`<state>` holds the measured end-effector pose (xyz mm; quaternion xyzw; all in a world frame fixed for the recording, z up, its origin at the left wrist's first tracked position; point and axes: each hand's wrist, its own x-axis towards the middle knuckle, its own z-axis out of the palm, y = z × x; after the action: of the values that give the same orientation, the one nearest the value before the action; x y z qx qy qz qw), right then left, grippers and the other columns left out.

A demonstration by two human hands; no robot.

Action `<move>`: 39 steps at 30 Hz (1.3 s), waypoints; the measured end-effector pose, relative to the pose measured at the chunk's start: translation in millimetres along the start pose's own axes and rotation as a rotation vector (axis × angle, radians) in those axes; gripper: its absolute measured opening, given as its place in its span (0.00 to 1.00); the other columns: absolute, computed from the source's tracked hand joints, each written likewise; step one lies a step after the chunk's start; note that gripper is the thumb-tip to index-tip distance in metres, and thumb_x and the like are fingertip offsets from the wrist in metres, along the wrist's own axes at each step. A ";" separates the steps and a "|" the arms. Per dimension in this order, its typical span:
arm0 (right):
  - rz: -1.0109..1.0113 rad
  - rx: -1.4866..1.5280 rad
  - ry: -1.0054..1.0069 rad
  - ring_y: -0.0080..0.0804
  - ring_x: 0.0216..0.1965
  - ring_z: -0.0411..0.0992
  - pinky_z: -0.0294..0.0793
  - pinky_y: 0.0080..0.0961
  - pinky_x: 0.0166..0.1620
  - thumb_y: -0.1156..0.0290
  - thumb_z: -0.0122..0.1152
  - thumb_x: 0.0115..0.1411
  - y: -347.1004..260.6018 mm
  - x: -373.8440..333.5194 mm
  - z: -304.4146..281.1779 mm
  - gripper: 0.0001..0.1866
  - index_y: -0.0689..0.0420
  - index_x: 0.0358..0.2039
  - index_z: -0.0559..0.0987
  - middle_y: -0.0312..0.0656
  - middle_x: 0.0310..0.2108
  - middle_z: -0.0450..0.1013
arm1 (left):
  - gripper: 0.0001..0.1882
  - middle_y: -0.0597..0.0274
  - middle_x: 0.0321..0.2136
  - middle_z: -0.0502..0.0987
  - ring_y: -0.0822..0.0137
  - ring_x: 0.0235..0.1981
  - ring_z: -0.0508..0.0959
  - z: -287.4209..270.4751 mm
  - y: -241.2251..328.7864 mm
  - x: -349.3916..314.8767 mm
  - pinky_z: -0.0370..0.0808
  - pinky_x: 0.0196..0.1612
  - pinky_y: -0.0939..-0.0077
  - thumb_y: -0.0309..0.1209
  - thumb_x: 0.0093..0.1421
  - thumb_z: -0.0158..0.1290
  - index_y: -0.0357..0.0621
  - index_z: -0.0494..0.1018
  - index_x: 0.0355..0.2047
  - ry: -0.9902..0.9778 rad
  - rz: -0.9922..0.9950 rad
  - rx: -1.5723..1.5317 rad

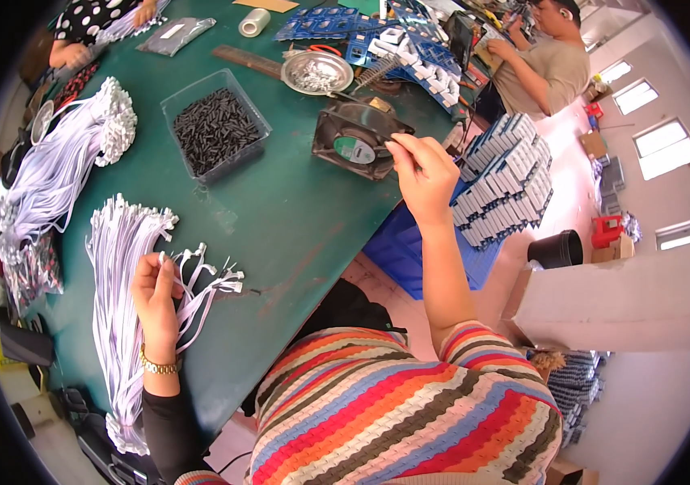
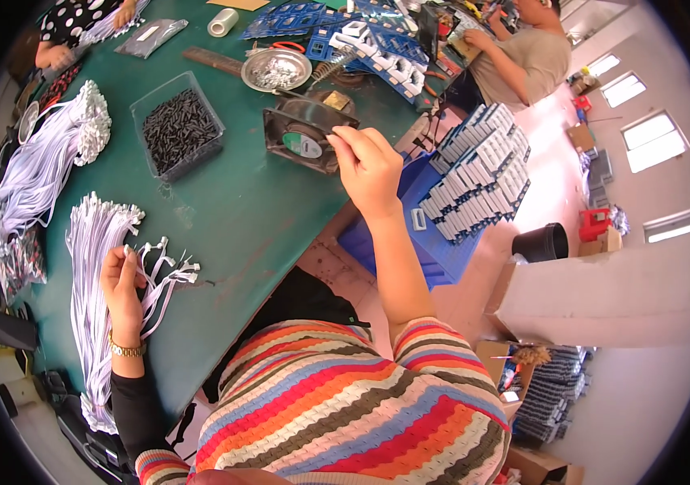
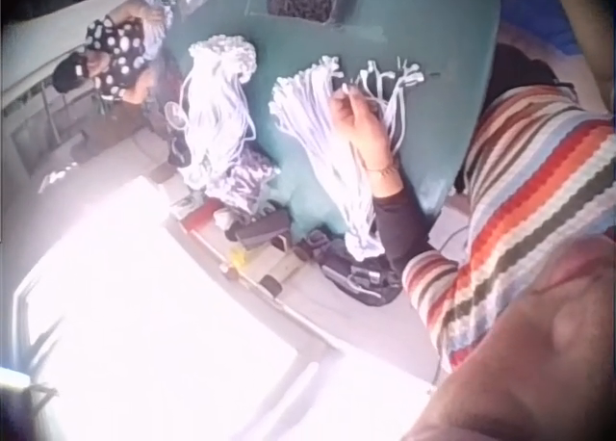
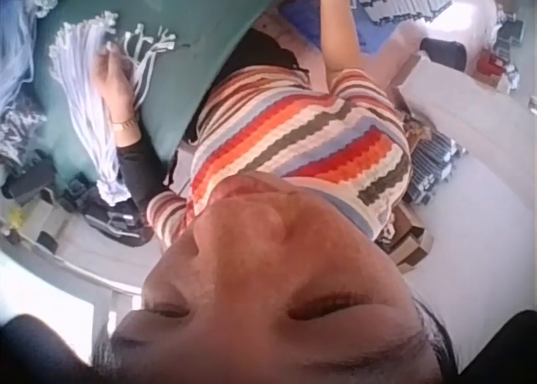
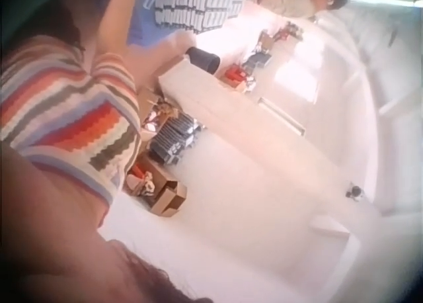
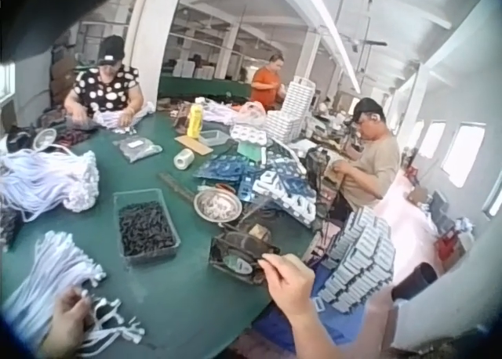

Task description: The person assembles small wiring harnesses by hand, inserting wire bundles into plastic connectors and attaching caps.

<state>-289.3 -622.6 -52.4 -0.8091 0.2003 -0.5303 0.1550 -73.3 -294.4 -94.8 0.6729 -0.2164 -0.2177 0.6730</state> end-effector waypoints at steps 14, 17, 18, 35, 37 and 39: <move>0.077 0.030 -0.059 0.18 0.19 0.71 0.69 0.14 0.21 0.79 0.66 0.53 -0.2 6.2 7.0 0.06 0.63 0.33 0.81 0.36 0.22 0.71 | 0.04 0.73 0.23 0.71 0.85 0.18 0.63 -1.8 5.7 -6.4 0.60 0.21 0.91 0.29 0.64 0.49 0.42 0.70 0.34 0.000 -0.015 0.083; 0.060 0.036 -0.006 0.22 0.19 0.70 0.68 0.18 0.22 0.78 0.68 0.52 -1.6 -3.8 5.1 0.08 0.61 0.34 0.81 0.37 0.21 0.69 | 0.05 0.73 0.23 0.71 0.84 0.19 0.65 -0.7 4.8 -0.3 0.62 0.23 0.90 0.30 0.64 0.50 0.42 0.70 0.34 -0.049 -0.031 0.074; 0.140 0.097 -0.004 0.23 0.19 0.69 0.68 0.17 0.22 0.78 0.68 0.52 -6.8 -6.4 4.4 0.09 0.60 0.35 0.81 0.37 0.22 0.70 | 0.05 0.73 0.24 0.71 0.84 0.20 0.66 -0.7 2.4 0.5 0.63 0.24 0.90 0.30 0.64 0.50 0.42 0.70 0.34 -0.052 -0.030 0.066; -0.225 0.689 -1.075 0.29 0.29 0.74 0.73 0.23 0.33 0.78 0.61 0.54 -153.9 -9.1 169.8 0.06 0.61 0.34 0.80 0.42 0.29 0.74 | 0.03 0.72 0.25 0.73 0.84 0.21 0.66 -6.1 -1.7 -1.0 0.65 0.25 0.89 0.26 0.65 0.48 0.41 0.69 0.36 -0.076 -0.037 -0.042; -0.324 0.676 -0.979 0.34 0.27 0.74 0.72 0.25 0.32 0.78 0.60 0.54 -152.7 -13.7 175.5 0.05 0.61 0.33 0.79 0.43 0.26 0.74 | 0.04 0.72 0.25 0.72 0.84 0.21 0.67 -5.4 0.1 -1.3 0.65 0.25 0.89 0.27 0.65 0.49 0.40 0.70 0.36 -0.087 -0.047 -0.089; -0.288 0.678 -0.972 0.34 0.27 0.74 0.72 0.25 0.31 0.78 0.60 0.54 -149.1 -19.9 176.1 0.04 0.62 0.32 0.78 0.43 0.26 0.74 | 0.04 0.72 0.25 0.72 0.84 0.21 0.67 -5.7 1.0 -1.3 0.65 0.25 0.89 0.27 0.64 0.50 0.40 0.70 0.37 -0.084 -0.074 -0.098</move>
<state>-110.5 -476.2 -67.8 -0.8830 -0.1850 -0.1500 0.4044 -71.0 -289.0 -93.8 0.6368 -0.2088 -0.2807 0.6871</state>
